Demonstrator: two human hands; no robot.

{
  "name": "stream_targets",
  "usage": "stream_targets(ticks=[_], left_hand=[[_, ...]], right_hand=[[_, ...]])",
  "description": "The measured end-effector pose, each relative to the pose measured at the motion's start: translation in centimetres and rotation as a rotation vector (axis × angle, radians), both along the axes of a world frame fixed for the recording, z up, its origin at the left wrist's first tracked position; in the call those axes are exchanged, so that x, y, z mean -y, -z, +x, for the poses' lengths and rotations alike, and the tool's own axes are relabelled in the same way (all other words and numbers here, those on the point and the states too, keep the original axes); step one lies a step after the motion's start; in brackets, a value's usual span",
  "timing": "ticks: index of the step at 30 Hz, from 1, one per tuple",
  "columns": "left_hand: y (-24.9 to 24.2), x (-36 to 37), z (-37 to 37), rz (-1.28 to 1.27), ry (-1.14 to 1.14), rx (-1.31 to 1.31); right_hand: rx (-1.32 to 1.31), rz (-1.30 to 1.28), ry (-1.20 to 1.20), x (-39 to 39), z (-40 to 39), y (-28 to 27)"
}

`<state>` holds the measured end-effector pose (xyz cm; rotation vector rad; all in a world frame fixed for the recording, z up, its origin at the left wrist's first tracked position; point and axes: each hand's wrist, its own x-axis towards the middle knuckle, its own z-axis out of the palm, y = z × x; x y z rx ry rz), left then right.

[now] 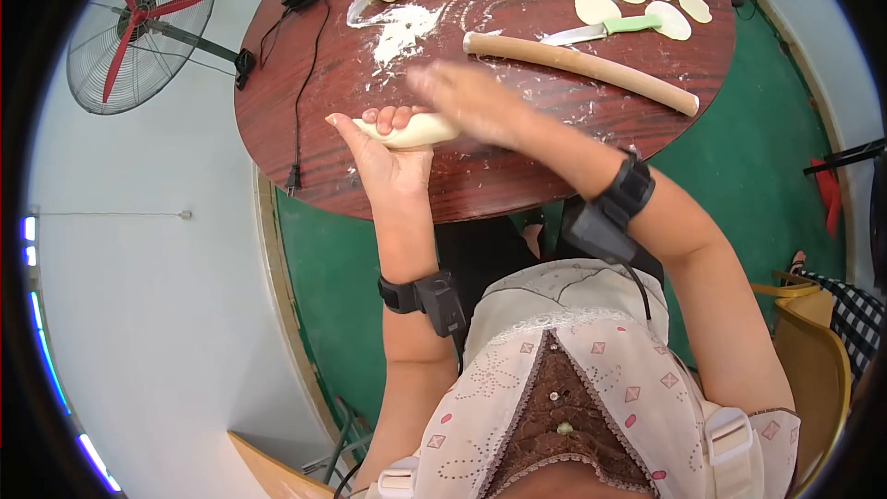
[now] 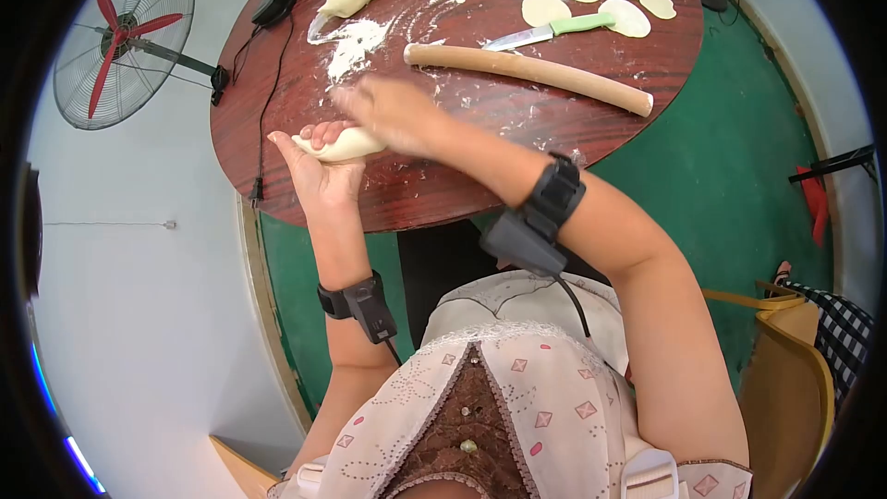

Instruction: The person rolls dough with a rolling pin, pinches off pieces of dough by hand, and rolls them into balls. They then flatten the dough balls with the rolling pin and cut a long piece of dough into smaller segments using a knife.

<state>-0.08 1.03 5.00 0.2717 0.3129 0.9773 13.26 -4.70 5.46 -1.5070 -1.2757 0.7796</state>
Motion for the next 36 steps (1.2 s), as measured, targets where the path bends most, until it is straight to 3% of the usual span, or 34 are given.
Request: stream_targets(ticks=[2, 6, 9, 12, 14, 15, 16, 19, 23, 26, 29, 32, 36], left_hand=[[-1.4, 0.3, 1.2, -0.147, -0.113, -0.054], [-1.5, 0.6, 1.0, -0.017, -0.160, -0.128], [-1.1, -0.3, 0.1, 0.027, -0.084, -0.021], [-0.2, -1.0, -0.8, -0.011, 0.023, 0.141], [-0.1, -1.2, -0.9, -0.088, 0.025, 0.200], [-0.3, -1.0, -1.1, -0.048, -0.021, 0.126], [-0.6, -0.7, -1.2, -0.009, -0.062, 0.051], [-2.5, 1.3, 0.0, 0.106, -0.119, -0.087], [-2.9, 2.7, -0.8, 0.379, 0.079, -0.066], [-3.8, 4.3, -1.4, 0.595, 0.200, -0.438], [-2.9, 4.5, -1.4, 0.740, 0.127, -0.756], [-1.5, 3.4, -1.4, 0.403, 0.220, -0.431], [-0.2, 4.7, -0.7, 0.454, 0.270, -0.410]], right_hand=[[0.040, 0.051, 0.034, 1.2, -2.4, 0.7], [0.264, -0.026, 0.108, 2.3, -4.0, -0.4], [0.238, -0.065, 0.084, 2.3, -4.2, -0.9], [0.017, 0.071, -0.015, 1.8, -3.6, -0.1], [-0.018, 0.125, 0.044, 1.1, -3.2, 0.2], [-0.036, 0.151, 0.076, 1.0, -2.9, 0.0], [0.184, 0.097, 0.052, 1.3, -2.0, -0.4], [0.301, 0.174, -0.159, 2.1, -2.3, -1.4], [0.057, 0.084, -0.262, 1.4, -1.4, -0.7], [0.064, 0.050, -0.386, 1.5, -0.2, -0.9], [0.181, -0.290, -0.415, 2.7, 0.0, -3.1], [0.142, -0.076, -0.294, 2.3, -0.6, -1.0], [0.214, -0.055, -0.179, 3.4, -1.2, -2.0]])
